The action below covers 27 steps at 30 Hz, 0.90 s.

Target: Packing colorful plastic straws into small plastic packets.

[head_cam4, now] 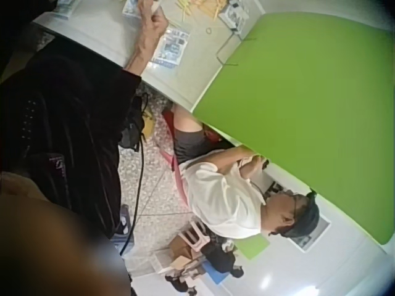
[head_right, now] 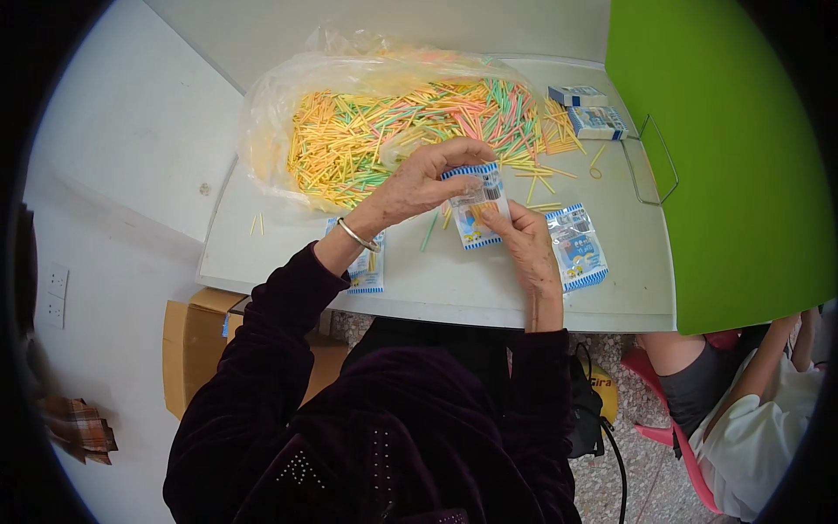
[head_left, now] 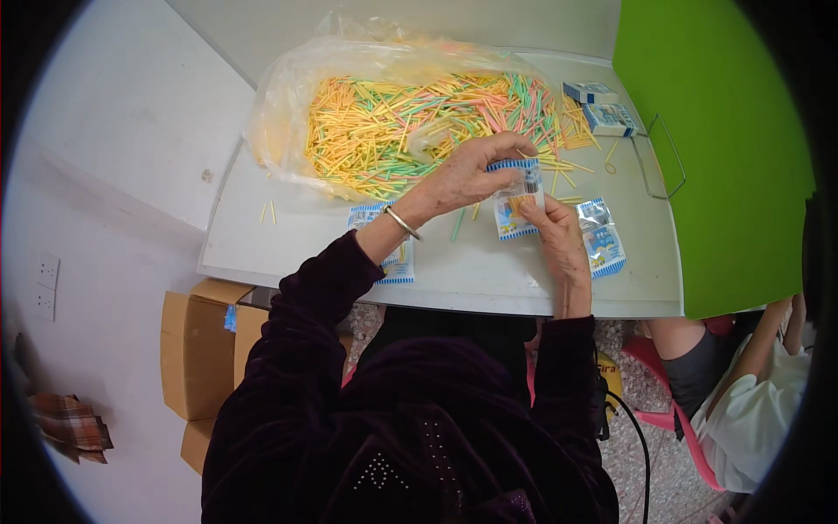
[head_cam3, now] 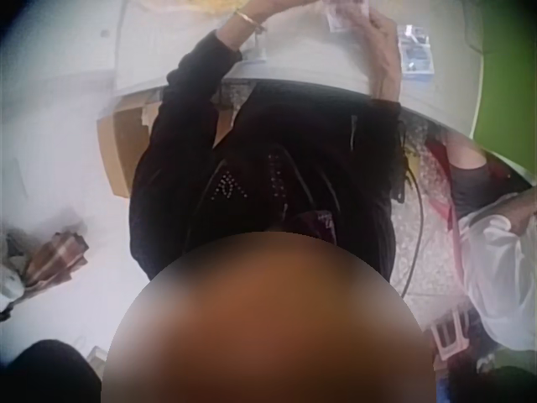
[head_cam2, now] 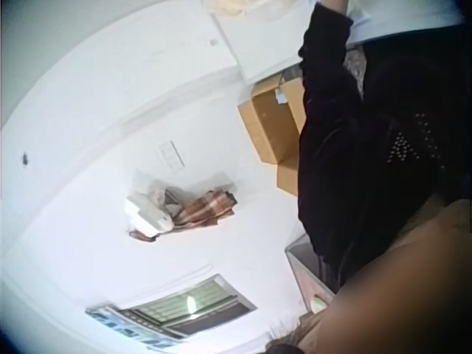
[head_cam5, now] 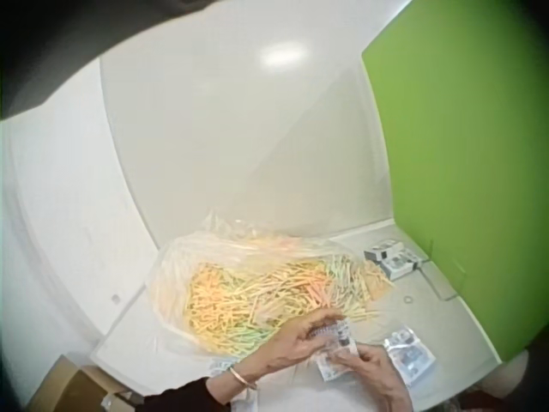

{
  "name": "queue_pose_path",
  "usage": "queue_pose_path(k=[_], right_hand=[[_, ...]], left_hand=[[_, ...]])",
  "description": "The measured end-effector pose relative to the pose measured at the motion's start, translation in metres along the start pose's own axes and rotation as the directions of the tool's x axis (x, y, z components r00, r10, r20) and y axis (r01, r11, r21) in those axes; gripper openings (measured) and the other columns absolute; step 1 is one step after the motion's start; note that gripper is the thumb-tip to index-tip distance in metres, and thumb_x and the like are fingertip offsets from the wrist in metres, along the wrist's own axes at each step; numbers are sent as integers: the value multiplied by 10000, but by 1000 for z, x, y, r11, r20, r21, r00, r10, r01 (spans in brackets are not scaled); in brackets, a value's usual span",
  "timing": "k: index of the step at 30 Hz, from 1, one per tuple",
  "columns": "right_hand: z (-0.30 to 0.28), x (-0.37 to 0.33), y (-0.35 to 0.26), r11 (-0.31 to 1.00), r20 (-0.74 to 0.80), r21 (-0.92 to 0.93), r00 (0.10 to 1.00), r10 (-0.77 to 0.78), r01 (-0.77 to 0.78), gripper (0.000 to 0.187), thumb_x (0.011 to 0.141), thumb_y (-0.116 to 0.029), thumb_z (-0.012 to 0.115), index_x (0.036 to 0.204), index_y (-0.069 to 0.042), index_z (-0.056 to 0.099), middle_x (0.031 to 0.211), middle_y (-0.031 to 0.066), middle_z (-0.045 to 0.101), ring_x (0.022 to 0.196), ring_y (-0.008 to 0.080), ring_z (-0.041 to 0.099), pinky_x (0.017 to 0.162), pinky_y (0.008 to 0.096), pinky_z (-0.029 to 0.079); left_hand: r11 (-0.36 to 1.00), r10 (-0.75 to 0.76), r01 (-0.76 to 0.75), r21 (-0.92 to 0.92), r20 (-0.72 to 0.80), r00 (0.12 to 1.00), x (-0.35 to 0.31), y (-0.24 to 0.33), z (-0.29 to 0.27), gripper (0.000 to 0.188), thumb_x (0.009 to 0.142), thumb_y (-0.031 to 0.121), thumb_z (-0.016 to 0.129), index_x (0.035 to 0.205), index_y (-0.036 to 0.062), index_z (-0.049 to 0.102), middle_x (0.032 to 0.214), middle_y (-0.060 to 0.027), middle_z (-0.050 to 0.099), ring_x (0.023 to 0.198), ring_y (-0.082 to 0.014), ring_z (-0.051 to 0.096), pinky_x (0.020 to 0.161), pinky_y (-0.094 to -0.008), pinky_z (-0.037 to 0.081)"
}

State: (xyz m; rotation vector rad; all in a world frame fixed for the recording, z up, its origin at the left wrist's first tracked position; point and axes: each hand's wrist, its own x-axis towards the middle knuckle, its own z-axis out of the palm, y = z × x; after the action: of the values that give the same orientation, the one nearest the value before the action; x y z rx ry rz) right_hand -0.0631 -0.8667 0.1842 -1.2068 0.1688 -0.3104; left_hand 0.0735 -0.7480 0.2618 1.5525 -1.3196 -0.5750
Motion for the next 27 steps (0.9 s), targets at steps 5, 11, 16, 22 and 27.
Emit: queue_pose_path(k=[5, 11, 16, 22, 27], right_hand=[[1, -3, -2, 998, 18, -49, 999, 45, -44, 238, 837, -177, 633, 972, 18, 651, 880, 46, 660, 806, 77, 581, 751, 220, 432], [-4, -4, 0, 994, 54, -57, 994, 94, -91, 223, 808, -164, 663, 938, 16, 662, 858, 51, 665, 770, 82, 589, 730, 222, 440], [-2, -5, -3, 994, 24, -64, 995, 95, -93, 210, 803, -152, 666, 932, 13, 663, 849, 51, 666, 750, 81, 592, 711, 214, 442], [-7, -4, 5, 993, 63, -31, 991, 116, -114, 213, 818, -171, 656, 937, 4, 671, 827, 38, 665, 724, 59, 580, 674, 196, 440], [-15, -4, 4, 996, -4, 75, 999, 43, -43, 225, 846, -176, 623, 969, 10, 648, 849, 23, 653, 745, 67, 588, 695, 214, 452]], left_hand=[[992, -127, 127, 5, 101, 987, 3, 5, -1, 298, 810, 93, 592, 1093, 27, 524, 1058, -65, 572, 1024, -160, 553, 859, -287, 449], [978, -34, 3, 208, 145, 989, 11, 6, 3, 387, 755, 148, 634, 1101, 43, 499, 1030, -73, 565, 1052, -196, 557, 867, -304, 446], [987, -25, -3, 162, 172, 985, 12, 4, 1, 376, 760, 135, 629, 1100, 44, 499, 1085, -75, 540, 1126, -221, 519, 889, -318, 440], [983, 49, -72, 170, 133, 990, 8, -5, 1, 344, 803, 128, 632, 1108, 38, 498, 1062, -74, 544, 1046, -195, 553, 863, -302, 453], [974, -198, 202, -101, 49, 979, -2, -23, -23, 244, 832, 147, 628, 1025, 31, 536, 920, -45, 572, 840, -121, 589, 725, -245, 481]])
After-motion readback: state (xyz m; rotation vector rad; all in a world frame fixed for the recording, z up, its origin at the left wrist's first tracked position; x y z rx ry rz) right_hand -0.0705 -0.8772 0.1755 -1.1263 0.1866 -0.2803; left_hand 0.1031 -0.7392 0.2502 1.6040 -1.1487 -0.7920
